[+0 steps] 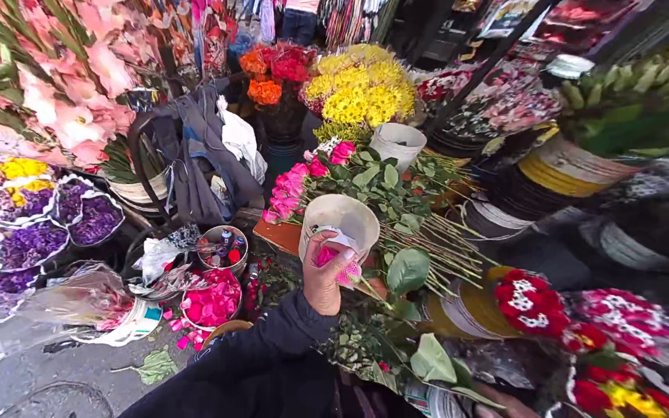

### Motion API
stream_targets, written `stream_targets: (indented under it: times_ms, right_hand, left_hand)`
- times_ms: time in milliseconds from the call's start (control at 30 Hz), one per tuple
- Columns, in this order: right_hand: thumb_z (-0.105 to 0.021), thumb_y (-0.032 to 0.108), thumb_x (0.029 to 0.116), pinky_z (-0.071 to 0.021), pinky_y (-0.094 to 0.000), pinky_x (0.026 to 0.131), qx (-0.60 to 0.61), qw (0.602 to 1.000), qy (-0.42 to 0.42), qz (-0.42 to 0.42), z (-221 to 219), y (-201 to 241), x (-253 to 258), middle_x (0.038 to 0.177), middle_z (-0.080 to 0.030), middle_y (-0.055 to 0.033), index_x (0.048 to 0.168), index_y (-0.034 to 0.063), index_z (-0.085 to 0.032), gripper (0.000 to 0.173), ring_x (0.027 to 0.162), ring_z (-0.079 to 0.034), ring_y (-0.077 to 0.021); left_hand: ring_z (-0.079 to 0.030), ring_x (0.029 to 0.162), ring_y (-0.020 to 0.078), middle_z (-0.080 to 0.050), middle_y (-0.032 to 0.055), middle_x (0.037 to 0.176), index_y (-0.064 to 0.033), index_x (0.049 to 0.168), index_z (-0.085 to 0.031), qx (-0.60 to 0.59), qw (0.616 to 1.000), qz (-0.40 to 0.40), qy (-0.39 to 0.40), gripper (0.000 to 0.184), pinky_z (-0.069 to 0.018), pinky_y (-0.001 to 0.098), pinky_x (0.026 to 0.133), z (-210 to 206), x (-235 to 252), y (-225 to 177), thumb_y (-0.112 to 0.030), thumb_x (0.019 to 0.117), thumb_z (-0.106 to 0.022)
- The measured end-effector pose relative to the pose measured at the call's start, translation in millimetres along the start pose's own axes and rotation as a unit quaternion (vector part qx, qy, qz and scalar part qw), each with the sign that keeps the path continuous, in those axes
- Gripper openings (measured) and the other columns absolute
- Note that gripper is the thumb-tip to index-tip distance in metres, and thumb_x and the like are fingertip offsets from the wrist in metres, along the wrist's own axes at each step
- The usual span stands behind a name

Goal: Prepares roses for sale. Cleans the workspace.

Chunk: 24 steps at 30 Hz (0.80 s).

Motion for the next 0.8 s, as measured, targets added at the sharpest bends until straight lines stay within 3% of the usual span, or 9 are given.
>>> stream_targets:
  times_ms: [67,167,267,333,467,533,667,733,800]
  right_hand:
    - [-0.055,0.011,0.1036,-0.054,-0.0404,0.096,-0.082,0.994,-0.039,0.059,22.8,0.4,21.0,0.111,-0.071,-0.0281,0.12,-0.0112,-0.068,0.03,0.103,-0.07,-0.0271]
    - [-0.05,0.012,0.1045,-0.0538,-0.0426,0.095,-0.156,0.974,-0.103,0.13,54.9,0.1,73.0,0.111,-0.071,-0.0266,0.12,-0.0066,-0.07,0.032,0.103,-0.07,-0.0295]
    - [-0.045,0.018,0.1025,-0.0548,-0.0469,0.088,-0.177,0.952,-0.162,0.19,71.5,-3.9,157.2,0.108,-0.072,-0.0237,0.121,-0.0019,-0.071,0.038,0.097,-0.071,-0.0302]
    - [-0.046,0.02,0.1027,-0.0545,-0.0533,0.083,-0.155,0.958,-0.146,0.194,68.1,-11.9,225.7,0.106,-0.073,-0.0238,0.124,-0.0003,-0.07,0.038,0.092,-0.071,-0.033]
    - [-0.047,0.026,0.1063,-0.054,-0.0547,0.081,-0.095,0.984,-0.019,0.149,25.6,-30.1,360.9,0.099,-0.072,-0.0209,0.132,0.0008,-0.066,0.04,0.083,-0.069,-0.031]
    - [-0.048,0.022,0.1062,-0.0518,-0.0561,0.082,-0.07,0.987,0.049,0.139,-7.4,-37.6,405.0,0.095,-0.071,-0.0212,0.122,-0.0026,-0.069,0.036,0.083,-0.068,-0.0319]
    - [-0.053,0.014,0.1047,-0.0503,-0.0639,0.095,-0.101,0.955,0.205,0.187,-68.0,-60.2,432.0,0.11,-0.072,-0.0278,0.12,-0.0052,-0.07,0.03,0.104,-0.07,-0.044]
    - [-0.059,0.01,0.1006,-0.0496,-0.0664,0.096,-0.155,0.927,0.286,0.189,-86.8,-73.7,430.4,0.116,-0.069,-0.0295,0.123,-0.0042,-0.068,0.028,0.11,-0.067,-0.0474]
    - [-0.062,0.017,0.1008,-0.0512,-0.0671,0.093,-0.207,0.894,0.355,0.176,-89.1,-77.2,435.8,0.116,-0.069,-0.0278,0.126,-0.0011,-0.066,0.031,0.109,-0.067,-0.047]
  left_hand:
    - [-0.071,0.089,0.0167,-0.07,0.0061,0.092,-0.0036,0.133,-0.047,0.012,1.0,-0.015,0.0,0.047,-0.06,0.0362,0.086,9.1,16.8,-4.4,-0.006,0.0911,-0.069]
    - [-0.067,0.108,0.02,-0.069,0.0086,0.113,-0.0008,0.145,-0.036,0.068,0.996,-0.06,-0.013,0.061,-0.0537,0.0415,0.1,33.3,41.3,-17.7,-0.023,0.0976,-0.065]
    - [-0.068,0.106,0.0223,-0.069,0.009,0.113,-0.0021,0.14,-0.042,0.109,0.987,-0.102,-0.057,0.049,-0.0551,0.043,0.099,60.4,51.4,-31.4,-0.031,0.1037,-0.055]
    - [-0.069,0.102,0.0195,-0.071,0.0049,0.107,-0.0062,0.135,-0.046,0.143,0.98,-0.119,-0.072,0.04,-0.0565,0.0413,0.096,72.2,50.5,-38.4,-0.034,0.1069,-0.047]
    - [-0.07,0.094,0.0164,-0.072,0.0009,0.098,-0.0125,0.124,-0.058,0.181,0.967,-0.155,-0.09,0.031,-0.0584,0.0379,0.09,81.2,52.9,-45.6,-0.037,0.1057,-0.051]
    - [-0.07,0.089,0.0144,-0.072,-0.0006,0.093,-0.0147,0.118,-0.063,0.203,0.958,-0.172,-0.106,0.028,-0.0589,0.0352,0.087,83.9,53.4,-47.8,-0.038,0.1038,-0.056]
    - [-0.07,0.085,0.0118,-0.073,-0.0026,0.089,-0.0194,0.112,-0.069,0.274,0.932,-0.191,-0.143,0.023,-0.0595,0.0326,0.084,96.5,44.3,-54.7,-0.037,0.1015,-0.061]
    - [-0.07,0.083,0.0111,-0.072,-0.0038,0.088,-0.0211,0.11,-0.07,0.308,0.914,-0.197,-0.178,0.021,-0.0597,0.0318,0.082,104.1,38.3,-58.6,-0.037,0.1012,-0.061]
    - [-0.069,0.082,0.011,-0.071,-0.0038,0.086,-0.021,0.109,-0.07,0.324,0.9,-0.201,-0.21,0.019,-0.0595,0.0313,0.08,108.8,33.7,-59.6,-0.035,0.1016,-0.06]
Point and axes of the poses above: each hand's wrist, its own x-axis towards the middle knuckle, its own z-axis out of the back of the hand, y = z × x, the point moved 7 cm from there along x, towards the middle knuckle
